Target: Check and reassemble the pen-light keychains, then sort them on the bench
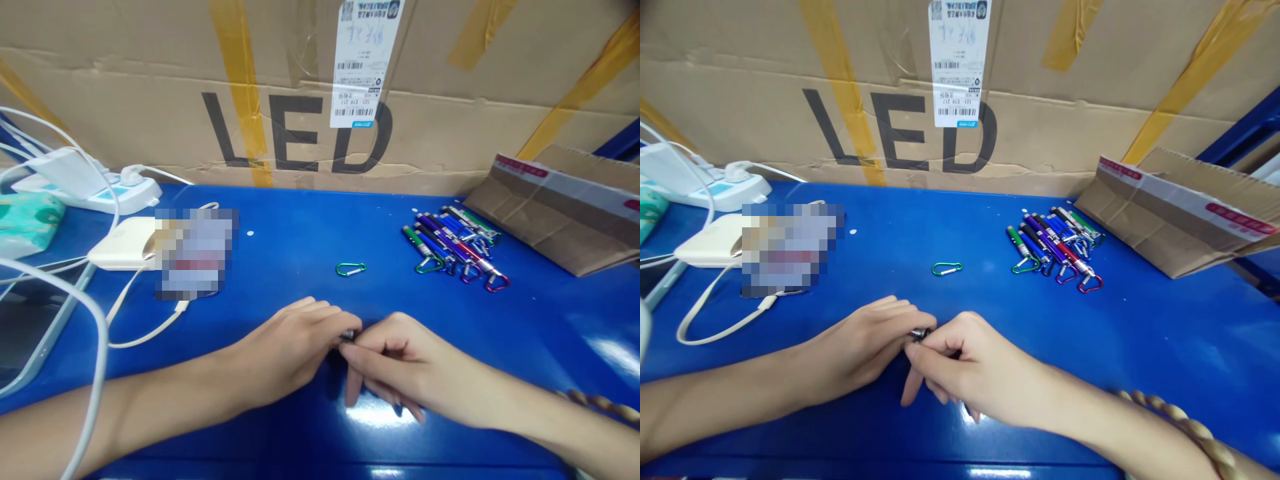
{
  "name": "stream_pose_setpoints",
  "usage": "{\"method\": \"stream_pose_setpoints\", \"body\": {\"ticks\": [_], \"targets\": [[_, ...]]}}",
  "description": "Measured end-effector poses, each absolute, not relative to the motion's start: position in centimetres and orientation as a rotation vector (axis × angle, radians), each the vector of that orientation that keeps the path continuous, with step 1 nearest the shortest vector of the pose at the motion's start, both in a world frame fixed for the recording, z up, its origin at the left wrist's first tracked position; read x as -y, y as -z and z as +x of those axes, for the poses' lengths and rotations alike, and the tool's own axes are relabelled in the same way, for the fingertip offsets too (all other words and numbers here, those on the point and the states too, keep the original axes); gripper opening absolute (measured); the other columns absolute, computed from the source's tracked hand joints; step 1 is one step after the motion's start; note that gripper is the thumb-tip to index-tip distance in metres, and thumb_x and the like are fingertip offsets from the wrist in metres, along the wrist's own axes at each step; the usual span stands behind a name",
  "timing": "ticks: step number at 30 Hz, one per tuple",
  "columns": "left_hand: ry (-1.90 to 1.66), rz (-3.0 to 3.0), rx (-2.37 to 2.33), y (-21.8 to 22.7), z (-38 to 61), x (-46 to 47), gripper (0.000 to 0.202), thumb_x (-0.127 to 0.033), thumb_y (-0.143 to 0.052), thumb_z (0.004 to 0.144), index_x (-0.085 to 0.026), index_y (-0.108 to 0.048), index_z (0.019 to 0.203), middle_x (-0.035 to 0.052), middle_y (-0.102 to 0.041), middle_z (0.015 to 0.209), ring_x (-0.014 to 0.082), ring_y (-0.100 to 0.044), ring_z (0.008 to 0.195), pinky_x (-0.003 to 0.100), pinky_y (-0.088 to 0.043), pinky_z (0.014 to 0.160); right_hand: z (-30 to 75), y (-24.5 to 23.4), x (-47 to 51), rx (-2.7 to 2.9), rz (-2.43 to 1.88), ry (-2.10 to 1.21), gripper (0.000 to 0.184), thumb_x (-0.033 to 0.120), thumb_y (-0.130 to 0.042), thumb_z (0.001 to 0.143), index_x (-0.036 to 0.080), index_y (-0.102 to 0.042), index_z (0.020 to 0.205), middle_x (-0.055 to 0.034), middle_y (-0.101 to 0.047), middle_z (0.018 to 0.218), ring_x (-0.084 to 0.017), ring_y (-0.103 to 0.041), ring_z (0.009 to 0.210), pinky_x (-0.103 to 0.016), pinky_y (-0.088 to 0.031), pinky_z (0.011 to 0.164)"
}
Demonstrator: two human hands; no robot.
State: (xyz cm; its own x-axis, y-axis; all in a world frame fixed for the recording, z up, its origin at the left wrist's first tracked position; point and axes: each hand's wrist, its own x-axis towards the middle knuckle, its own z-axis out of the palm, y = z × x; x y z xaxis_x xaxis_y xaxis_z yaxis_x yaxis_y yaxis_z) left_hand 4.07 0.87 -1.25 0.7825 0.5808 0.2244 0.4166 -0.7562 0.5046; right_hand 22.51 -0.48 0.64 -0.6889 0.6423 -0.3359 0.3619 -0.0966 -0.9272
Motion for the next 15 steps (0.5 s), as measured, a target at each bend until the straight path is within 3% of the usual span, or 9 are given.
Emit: {"method": "stream_pose_setpoints", "body": {"ticks": [5,10,15], "targets": [[-0.497,2.37,-0.906,0.9,4.4,-0.8,0.02,-0.005,-0.036,0.085,-0.019,-0.049,0.082,-0.0032,-0.061,0.078,0.0106,-0.054,0.074,0.024,-0.038,0.071,22.1,0.1,0.2,2.164,-1.105,-1.319,0.034,0.032,-0.046,0.088,0.014,-0.064,0.066,0.0044,-0.043,0.049,-0.005,-0.038,0.043,-0.018,-0.031,0.043],[-0.603,2.33,-0.959,1.1,4.5,-0.9,0.025,-0.005,-0.033,0.085,-0.019,-0.052,0.093,-0.0005,-0.062,0.084,0.0113,-0.056,0.078,0.024,-0.042,0.072,22.1,0.7,-0.3,2.226,-1.059,-0.841,0.037,0.028,-0.052,0.084,0.016,-0.044,0.05,0.0041,-0.043,0.05,-0.005,-0.039,0.047,-0.019,-0.032,0.047],[-0.721,2.274,-0.919,1.5,4.4,-1.2,0.024,-0.006,-0.034,0.084,-0.017,-0.052,0.094,0.0005,-0.062,0.081,0.011,-0.058,0.074,0.023,-0.044,0.068,22.3,0.6,-0.5,2.156,-1.08,-0.586,0.017,0.034,-0.057,0.081,0.018,-0.054,0.079,0.0037,-0.049,0.061,-0.006,-0.044,0.05,-0.017,-0.039,0.047]]}}
